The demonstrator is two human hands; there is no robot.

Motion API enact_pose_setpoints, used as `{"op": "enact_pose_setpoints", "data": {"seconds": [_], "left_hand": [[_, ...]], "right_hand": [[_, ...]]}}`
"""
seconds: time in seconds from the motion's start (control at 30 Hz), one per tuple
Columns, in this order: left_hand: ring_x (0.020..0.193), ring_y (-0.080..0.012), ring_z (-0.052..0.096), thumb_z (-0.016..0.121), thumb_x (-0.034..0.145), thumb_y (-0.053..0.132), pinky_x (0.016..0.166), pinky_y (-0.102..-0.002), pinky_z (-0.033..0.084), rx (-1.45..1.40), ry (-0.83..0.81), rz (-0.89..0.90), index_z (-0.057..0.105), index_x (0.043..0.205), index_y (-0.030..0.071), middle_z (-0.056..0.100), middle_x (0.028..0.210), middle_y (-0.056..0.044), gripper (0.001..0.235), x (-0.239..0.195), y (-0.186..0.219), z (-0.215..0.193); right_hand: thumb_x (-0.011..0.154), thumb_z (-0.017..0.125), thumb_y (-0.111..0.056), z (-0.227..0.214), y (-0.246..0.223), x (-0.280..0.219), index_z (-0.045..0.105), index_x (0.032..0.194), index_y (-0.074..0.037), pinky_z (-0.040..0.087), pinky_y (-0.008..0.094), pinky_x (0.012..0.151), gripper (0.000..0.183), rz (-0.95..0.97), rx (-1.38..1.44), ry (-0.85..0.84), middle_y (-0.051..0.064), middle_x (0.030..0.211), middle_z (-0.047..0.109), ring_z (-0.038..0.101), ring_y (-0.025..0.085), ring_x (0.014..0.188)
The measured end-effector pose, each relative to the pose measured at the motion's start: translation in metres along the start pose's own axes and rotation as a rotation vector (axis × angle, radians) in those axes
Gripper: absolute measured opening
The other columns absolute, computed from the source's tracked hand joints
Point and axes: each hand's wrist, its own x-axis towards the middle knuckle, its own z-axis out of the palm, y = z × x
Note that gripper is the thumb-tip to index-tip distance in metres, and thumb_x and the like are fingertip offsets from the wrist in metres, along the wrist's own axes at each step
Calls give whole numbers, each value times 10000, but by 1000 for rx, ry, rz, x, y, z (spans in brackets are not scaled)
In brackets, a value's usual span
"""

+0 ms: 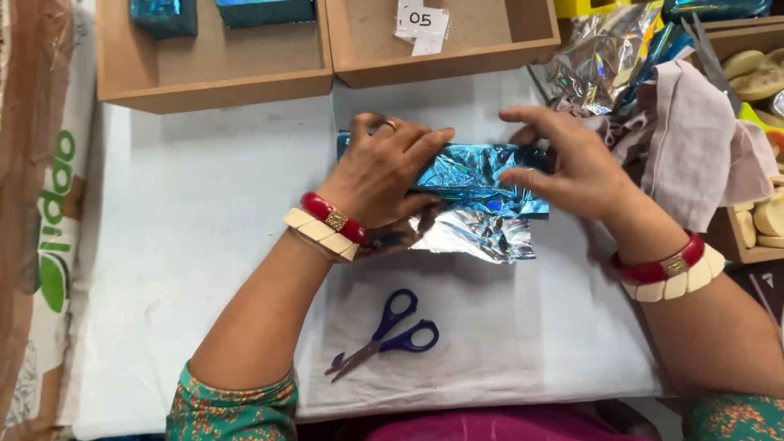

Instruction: The person wipes a small wooden block with a cloth, then places it on a sheet of shiny blue foil. They use scissors to trim the foil around the block and proceed to wrap the block tightly in the foil, folding the edges and securing the package.

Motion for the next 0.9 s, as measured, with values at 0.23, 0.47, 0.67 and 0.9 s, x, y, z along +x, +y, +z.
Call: {"op": "enact_pose_setpoints", "data": {"seconds": [0.23, 0.47, 0.67, 0.9], "left_hand": [[1059, -263, 619, 914, 677, 499, 941, -482, 385, 45, 75, -87, 605, 1274, 156, 605, 1111, -61, 755, -2, 6, -5], [1042, -281, 611, 922, 658, 509, 871, -465, 422, 87, 59, -162, 615, 1261, 138, 606, 1090, -84, 772, 0, 16, -4], [1064, -298, 614, 913, 660, 498, 877, -484, 421, 121, 31, -149, 592, 1329, 119, 622, 1115, -89, 833, -5, 13, -12], [1080, -274, 632, 903, 658, 473, 936, -488, 412, 107, 88, -76, 600, 1299, 146, 647, 1154, -69, 781, -7, 5, -11]], "right_hand": [[969, 723, -42, 2, 42, -27, 668, 1287, -42, 563, 246, 892, 323, 598, 379, 162, 46, 1046, 726, 694, 121, 963], [813, 846, -338, 5, -33, -1, 590, 1357, -85, 326, 515, 1157, 653, -25, -164, 50, 178, 1354, 601, 471, 381, 1349], [809, 816, -337, 29, -5, -14, 559, 1437, -128, 348, 496, 1115, 711, 224, -74, -39, 116, 1341, 594, 484, 332, 1329], [822, 820, -360, 22, -13, -4, 533, 1451, -106, 296, 512, 1119, 736, 33, -99, 59, 158, 1396, 583, 456, 374, 1355]]}}
